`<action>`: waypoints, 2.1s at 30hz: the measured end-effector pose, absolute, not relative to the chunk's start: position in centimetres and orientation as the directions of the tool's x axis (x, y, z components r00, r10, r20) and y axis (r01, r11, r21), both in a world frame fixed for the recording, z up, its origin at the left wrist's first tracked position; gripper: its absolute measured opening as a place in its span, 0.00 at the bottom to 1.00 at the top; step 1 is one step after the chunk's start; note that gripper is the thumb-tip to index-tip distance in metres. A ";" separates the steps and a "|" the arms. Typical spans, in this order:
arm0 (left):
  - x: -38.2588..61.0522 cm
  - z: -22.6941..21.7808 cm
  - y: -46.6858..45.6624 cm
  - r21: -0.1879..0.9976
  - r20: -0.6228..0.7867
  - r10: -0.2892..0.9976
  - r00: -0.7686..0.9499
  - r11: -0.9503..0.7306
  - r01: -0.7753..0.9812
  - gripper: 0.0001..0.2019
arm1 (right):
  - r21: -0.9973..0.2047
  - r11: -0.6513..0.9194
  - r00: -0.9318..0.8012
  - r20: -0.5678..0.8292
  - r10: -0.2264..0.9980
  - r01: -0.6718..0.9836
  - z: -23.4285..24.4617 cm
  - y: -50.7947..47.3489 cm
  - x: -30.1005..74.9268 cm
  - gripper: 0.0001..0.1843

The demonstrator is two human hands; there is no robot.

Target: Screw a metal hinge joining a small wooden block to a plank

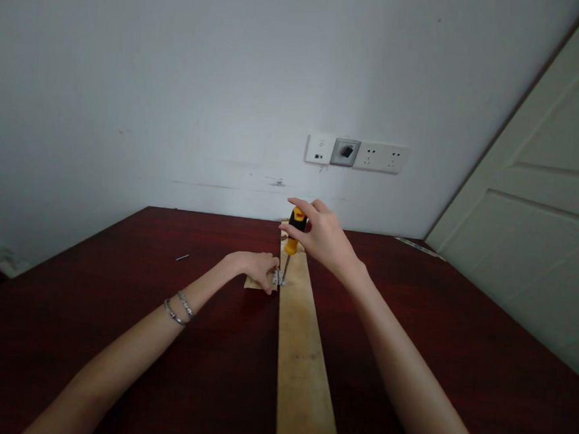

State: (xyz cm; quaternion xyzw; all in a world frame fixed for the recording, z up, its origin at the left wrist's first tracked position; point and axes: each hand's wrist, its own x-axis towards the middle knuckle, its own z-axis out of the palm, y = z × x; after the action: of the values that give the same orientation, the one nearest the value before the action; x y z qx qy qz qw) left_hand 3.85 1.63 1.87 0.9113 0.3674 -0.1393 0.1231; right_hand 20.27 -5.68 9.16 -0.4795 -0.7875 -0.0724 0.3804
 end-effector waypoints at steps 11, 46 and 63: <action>3.7 1.9 1.8 0.114 -0.344 0.632 0.694 -0.706 0.699 0.30 | -0.217 0.530 -0.300 0.626 0.720 0.819 9.4 -6.2 20.1 0.25; 3.7 1.8 1.7 0.108 -0.329 0.633 0.701 -0.712 0.694 0.32 | -0.145 0.565 -0.340 0.670 0.660 0.812 9.0 -5.8 20.4 0.25; 3.7 1.7 1.9 0.109 -0.336 0.628 0.702 -0.714 0.691 0.30 | -0.125 0.483 -0.296 0.651 0.699 0.867 9.1 -6.0 20.4 0.23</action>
State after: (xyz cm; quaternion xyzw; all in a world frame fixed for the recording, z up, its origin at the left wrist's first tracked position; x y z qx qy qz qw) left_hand 3.67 1.86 1.72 0.9153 0.3604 -0.1387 0.1142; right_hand 20.36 -5.96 9.05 -0.4924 -0.7950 -0.1265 0.3309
